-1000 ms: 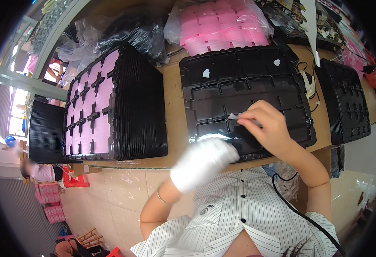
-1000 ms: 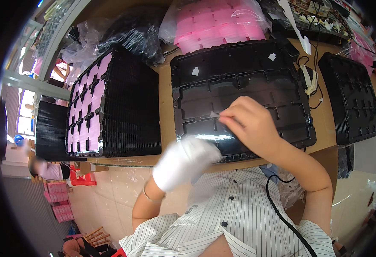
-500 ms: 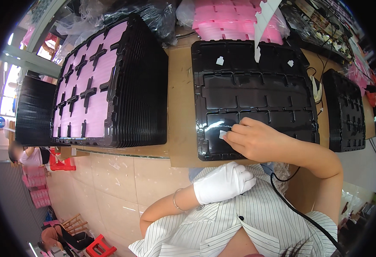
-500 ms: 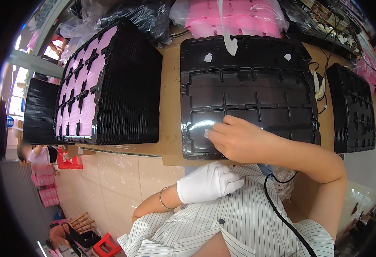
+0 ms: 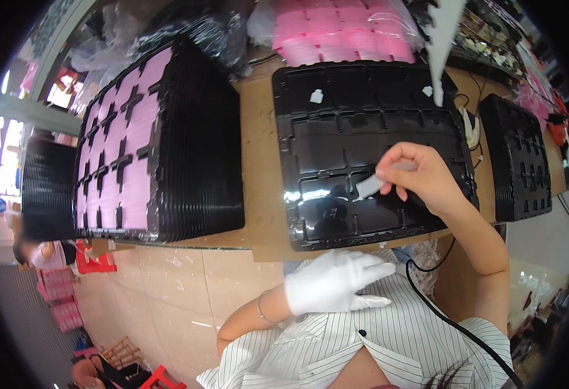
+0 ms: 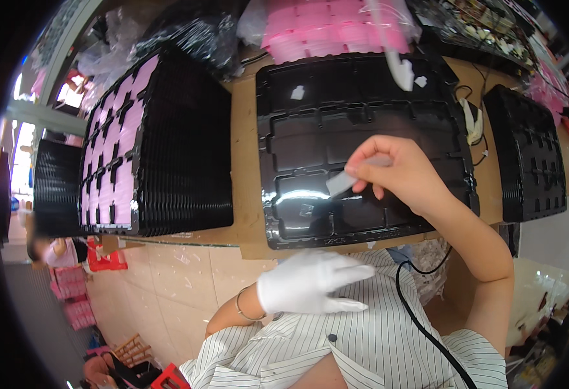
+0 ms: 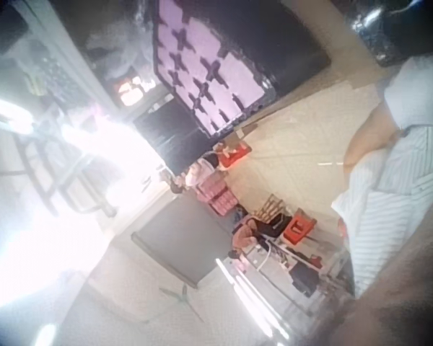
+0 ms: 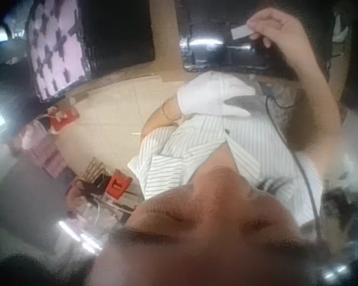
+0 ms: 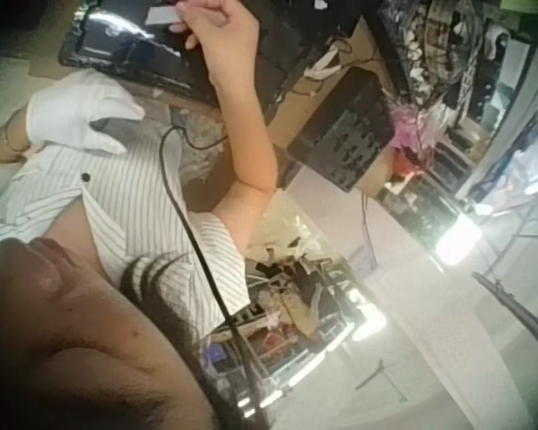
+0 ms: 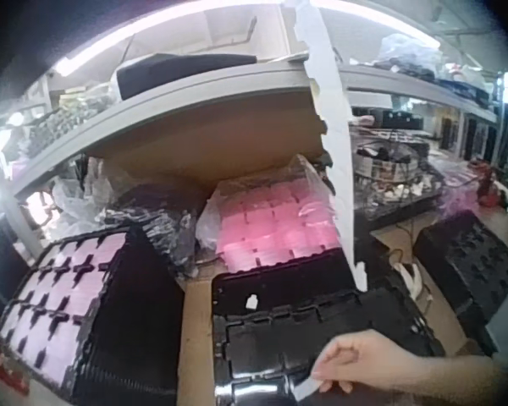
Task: The person assembles pink foam pieces into black grid trays by hand, then stacks the filled trays.
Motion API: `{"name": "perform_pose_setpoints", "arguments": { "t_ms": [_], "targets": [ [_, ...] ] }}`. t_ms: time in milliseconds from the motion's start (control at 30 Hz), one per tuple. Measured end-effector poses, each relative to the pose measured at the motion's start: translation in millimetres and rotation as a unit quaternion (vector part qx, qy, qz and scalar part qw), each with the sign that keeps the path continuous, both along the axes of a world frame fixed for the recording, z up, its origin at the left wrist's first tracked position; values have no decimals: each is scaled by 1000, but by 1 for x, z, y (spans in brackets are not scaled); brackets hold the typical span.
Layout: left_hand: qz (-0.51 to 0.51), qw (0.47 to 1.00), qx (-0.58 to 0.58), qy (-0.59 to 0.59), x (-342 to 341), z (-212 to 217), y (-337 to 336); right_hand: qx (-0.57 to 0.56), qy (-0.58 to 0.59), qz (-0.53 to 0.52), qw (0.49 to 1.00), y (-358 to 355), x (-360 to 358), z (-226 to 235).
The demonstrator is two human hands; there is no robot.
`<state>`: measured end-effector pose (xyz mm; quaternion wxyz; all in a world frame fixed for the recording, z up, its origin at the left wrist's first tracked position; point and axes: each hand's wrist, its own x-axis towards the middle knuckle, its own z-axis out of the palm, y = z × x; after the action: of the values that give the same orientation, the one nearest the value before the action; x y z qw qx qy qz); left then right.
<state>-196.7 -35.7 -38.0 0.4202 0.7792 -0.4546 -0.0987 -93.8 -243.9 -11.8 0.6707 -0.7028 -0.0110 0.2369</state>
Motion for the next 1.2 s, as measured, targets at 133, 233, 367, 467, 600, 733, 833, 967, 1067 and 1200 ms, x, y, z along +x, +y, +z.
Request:
{"name": "perform_pose_setpoints", "arguments": {
  "t_ms": [133, 233, 367, 467, 600, 733, 833, 967, 1067, 1200],
  "targets": [
    [357, 917, -132, 120, 23, 19, 0, 8, 29, 17, 999, -20, -28, 18],
    [332, 928, -76, 153, 42, 30, -20, -10, 8, 12, 1000, -23, -44, 22],
    [330, 831, -138, 425, 42, 31, -44, 122, 24, -108, 986, -23, -65, -2],
    [400, 781, -195, 437, 39, 29, -64, 361, 39, -194, 911, -17, -77, -32],
    [396, 821, -155, 382, 32, 17, -77, 281, -19, -228, 932, -8, -78, -28],
    [408, 802, -182, 396, 28, 18, -90, 281, -54, -289, 914, 6, -86, -31],
    [410, 782, -230, 410, 27, 15, -96, 315, -44, -354, 879, 14, -90, -31],
    [388, 834, -223, 324, 27, -3, -96, 223, -101, -360, 900, -1, -86, -37],
    [364, 884, -229, 185, 28, -4, -83, -213, -424, -294, 830, -65, -71, -30],
    [383, 884, -234, 129, 26, -4, -58, -540, -557, -117, 621, -129, -76, -16]
  ]
}}
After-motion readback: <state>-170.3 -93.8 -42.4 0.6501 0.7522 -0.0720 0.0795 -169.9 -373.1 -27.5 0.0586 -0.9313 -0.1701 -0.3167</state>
